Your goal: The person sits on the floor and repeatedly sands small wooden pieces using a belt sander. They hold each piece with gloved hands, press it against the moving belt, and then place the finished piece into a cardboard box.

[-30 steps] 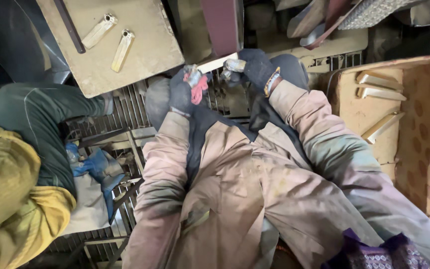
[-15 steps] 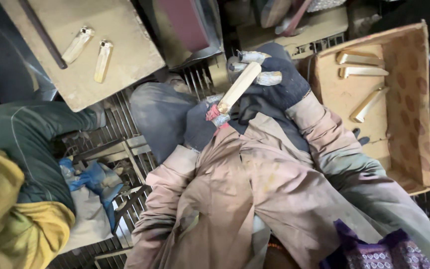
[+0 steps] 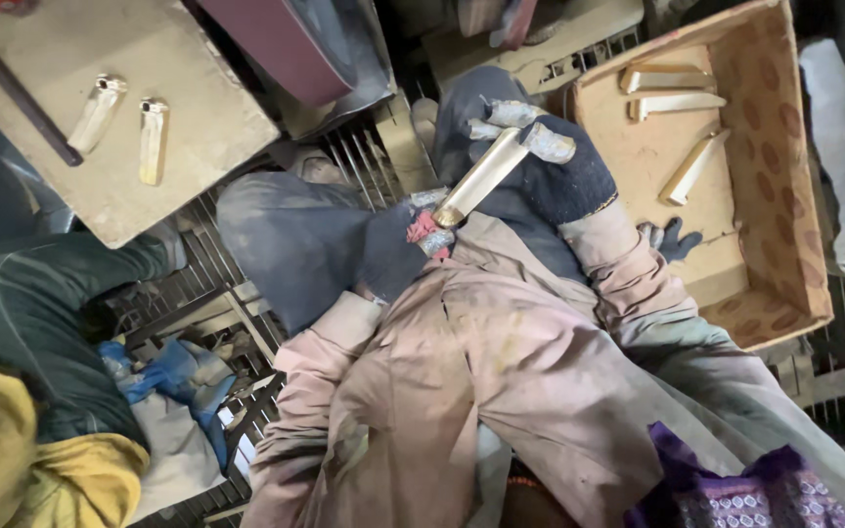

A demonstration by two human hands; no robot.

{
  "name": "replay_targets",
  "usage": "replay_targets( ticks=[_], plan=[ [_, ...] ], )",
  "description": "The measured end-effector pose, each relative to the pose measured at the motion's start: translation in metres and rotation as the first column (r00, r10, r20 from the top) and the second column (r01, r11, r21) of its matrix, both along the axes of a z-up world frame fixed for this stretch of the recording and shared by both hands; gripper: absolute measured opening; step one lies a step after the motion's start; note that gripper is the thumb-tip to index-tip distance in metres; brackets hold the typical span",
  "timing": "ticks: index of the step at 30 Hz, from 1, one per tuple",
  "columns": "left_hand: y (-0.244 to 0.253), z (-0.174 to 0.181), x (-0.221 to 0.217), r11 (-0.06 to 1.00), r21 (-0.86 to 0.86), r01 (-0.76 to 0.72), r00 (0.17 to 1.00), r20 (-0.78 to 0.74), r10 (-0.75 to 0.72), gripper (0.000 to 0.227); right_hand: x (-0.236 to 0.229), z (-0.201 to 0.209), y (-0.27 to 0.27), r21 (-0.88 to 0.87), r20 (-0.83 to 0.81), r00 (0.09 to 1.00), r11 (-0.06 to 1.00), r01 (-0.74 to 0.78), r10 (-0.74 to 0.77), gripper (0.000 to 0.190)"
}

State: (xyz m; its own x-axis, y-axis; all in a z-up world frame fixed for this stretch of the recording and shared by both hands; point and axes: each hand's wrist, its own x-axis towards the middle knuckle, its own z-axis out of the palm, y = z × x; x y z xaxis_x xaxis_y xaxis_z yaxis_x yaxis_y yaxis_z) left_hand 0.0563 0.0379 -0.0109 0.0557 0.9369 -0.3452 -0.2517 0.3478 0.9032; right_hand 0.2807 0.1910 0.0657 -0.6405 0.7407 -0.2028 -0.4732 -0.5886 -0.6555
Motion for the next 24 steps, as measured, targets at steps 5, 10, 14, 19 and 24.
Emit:
replay_targets(
  ticks=[5, 10, 14, 19, 24],
  plan=[
    [0.004, -0.017, -0.002, 1.0, -0.004, -0.005, 0.999, 0.053, 0.006, 0.032, 0.022, 0.0, -0.003, -0.094, 0.003, 0.983, 0.978, 0.185, -0.185, 0.055],
    [0.0, -0.026, -0.015, 0.974, 0.226, 0.033, 0.986, -0.169, 0.005, 0.033, 0.069, -0.007, 0.004, -0.083, -0.01, 0.953, 0.95, 0.301, -0.303, 0.059],
    [-0.006, -0.043, -0.023, 0.999, 0.049, -0.008, 0.996, -0.088, 0.013, 0.026, 0.115, -0.003, 0.015, 0.179, 0.066, 0.907, 0.899, 0.399, -0.416, 0.05],
    [-0.011, -0.078, -0.031, 0.975, 0.224, -0.009, 0.95, -0.302, 0.079, 0.015, 0.154, 0.006, 0.026, 0.724, 0.504, 0.427, 0.637, 0.264, -0.75, 0.032],
    [-0.011, -0.084, -0.041, 0.95, 0.306, 0.058, 0.908, -0.411, 0.077, 0.015, 0.153, -0.003, 0.028, 0.67, 0.346, 0.475, 0.567, 0.478, -0.809, 0.037]
  ],
)
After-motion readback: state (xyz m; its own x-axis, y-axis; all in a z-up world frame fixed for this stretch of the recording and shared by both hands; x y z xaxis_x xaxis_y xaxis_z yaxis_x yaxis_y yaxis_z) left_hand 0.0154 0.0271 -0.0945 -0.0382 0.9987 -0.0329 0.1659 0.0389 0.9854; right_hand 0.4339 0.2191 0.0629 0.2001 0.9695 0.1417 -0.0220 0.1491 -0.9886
